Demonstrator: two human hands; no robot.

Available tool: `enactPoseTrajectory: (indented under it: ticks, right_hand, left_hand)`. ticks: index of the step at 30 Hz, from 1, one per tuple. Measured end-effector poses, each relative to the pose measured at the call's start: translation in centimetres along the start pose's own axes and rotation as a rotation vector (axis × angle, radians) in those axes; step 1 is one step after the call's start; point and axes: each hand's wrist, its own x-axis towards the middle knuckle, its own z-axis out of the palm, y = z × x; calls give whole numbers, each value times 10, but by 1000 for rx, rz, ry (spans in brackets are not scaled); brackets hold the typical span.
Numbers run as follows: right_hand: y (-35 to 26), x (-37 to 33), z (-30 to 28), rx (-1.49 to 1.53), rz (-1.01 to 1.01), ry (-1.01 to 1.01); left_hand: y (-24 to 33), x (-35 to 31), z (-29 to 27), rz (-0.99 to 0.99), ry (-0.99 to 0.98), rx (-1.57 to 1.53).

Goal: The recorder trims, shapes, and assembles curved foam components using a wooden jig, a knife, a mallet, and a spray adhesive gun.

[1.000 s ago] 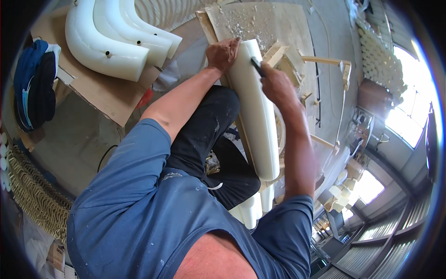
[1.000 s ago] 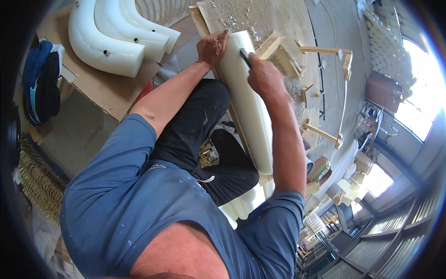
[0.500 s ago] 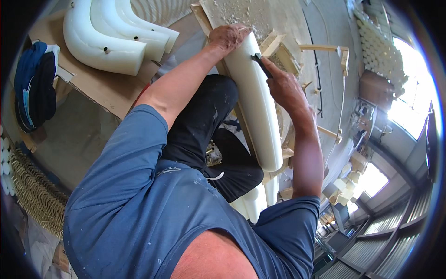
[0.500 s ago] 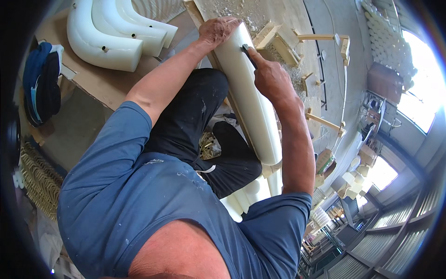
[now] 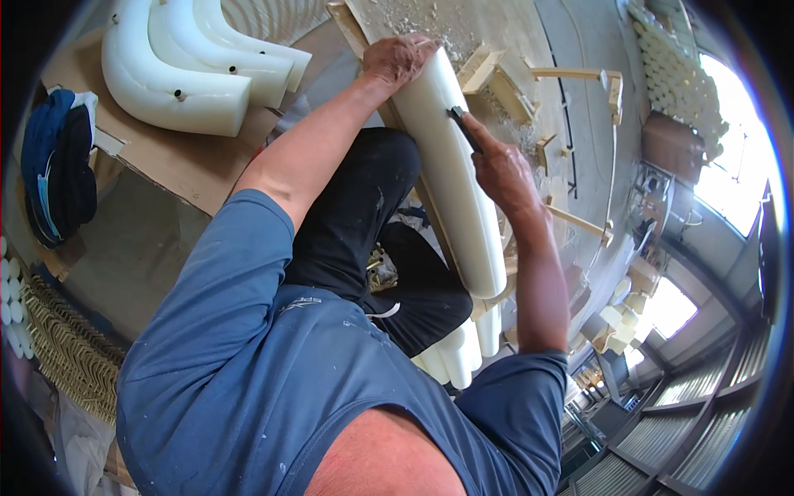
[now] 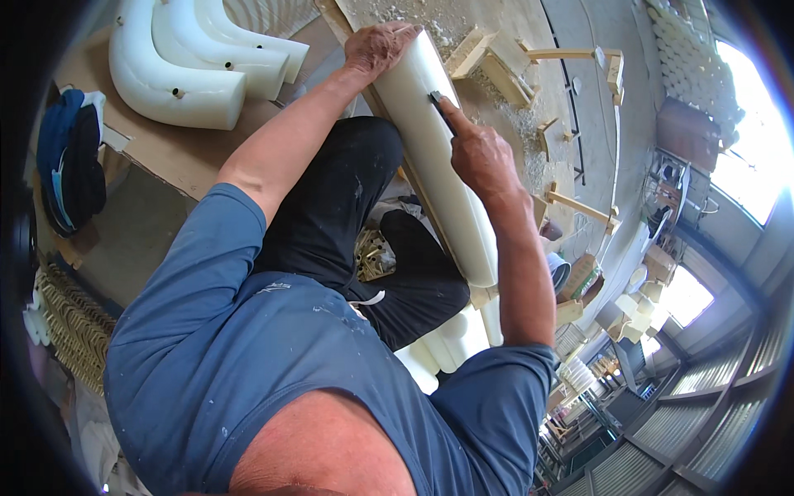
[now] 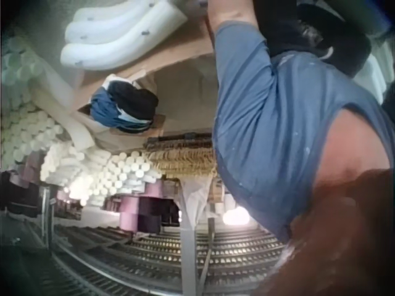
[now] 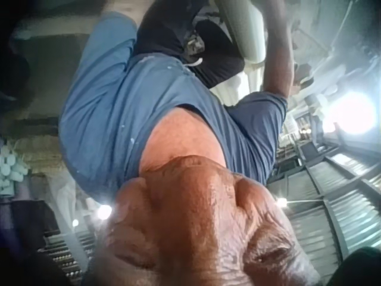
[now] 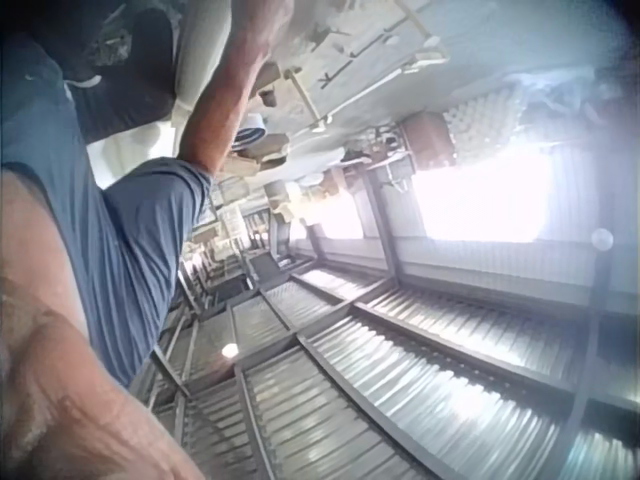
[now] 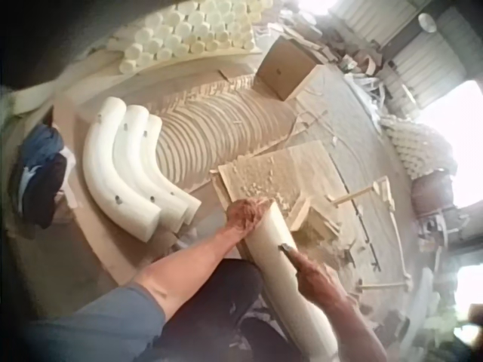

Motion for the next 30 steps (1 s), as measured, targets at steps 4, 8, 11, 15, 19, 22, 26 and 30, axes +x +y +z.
enactPoseTrajectory:
  ticks: [4, 8, 11, 15, 19, 22, 26, 30]
  right_hand:
    - [-2, 31, 32, -51, 26, 4]
    - [8, 33, 29, -29, -12, 25]
    - [19, 29, 28, -75, 5, 14]
    - [17, 8, 14, 54, -40, 54]
    - [24, -24, 9, 30, -6, 42]
    - [23, -26, 12, -7, 3, 55]
    - [25, -2, 44, -40, 23, 71]
    - [41, -12, 42, -12, -26, 59]
  left_hand:
    - [1, -2, 5, -117, -20, -22]
    - [24, -2, -4, -86, 166, 122]
    - [71, -11, -3, 150, 227, 326]
    - [55, -10, -6, 238, 138, 374]
    - [61, -8, -8, 174, 45, 419]
    - [63, -10, -13, 177, 31, 372]
    - [73, -12, -5, 221, 42, 363]
    - [54, -9, -7, 235, 54, 316]
